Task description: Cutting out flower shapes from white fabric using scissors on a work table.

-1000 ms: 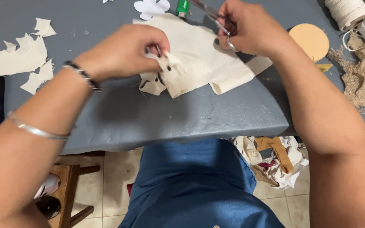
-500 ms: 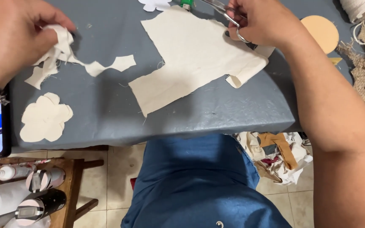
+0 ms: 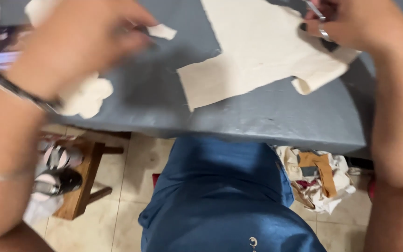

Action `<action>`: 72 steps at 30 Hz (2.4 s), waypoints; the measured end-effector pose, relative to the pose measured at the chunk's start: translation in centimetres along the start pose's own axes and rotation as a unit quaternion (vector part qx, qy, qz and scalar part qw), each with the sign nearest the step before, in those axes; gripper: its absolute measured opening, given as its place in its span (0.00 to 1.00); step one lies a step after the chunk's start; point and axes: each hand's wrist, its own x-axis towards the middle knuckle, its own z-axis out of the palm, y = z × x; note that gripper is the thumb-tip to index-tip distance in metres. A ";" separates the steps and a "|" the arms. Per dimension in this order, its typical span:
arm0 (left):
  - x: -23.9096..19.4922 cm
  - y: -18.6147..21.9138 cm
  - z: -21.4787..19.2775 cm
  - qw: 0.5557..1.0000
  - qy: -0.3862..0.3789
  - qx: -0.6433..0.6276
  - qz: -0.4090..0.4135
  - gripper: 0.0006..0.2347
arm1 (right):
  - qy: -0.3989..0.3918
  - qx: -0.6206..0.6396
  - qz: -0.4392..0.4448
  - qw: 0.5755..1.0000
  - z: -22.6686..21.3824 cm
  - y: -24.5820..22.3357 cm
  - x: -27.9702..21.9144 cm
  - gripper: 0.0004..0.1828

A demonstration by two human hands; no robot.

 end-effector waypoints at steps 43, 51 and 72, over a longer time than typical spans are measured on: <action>-14.1 -5.4 4.0 0.950 0.251 0.152 0.109 0.05 | -0.004 0.181 -0.048 0.982 4.0 1.2 1.1 0.21; -10.1 2.2 1.0 0.960 0.231 -0.145 0.062 0.06 | -0.007 0.190 -0.082 0.978 3.5 1.2 0.7 0.17; 0.0 6.4 5.0 0.970 -0.077 -0.193 -0.127 0.19 | -0.074 0.085 0.000 0.994 0.3 -2.9 -0.4 0.08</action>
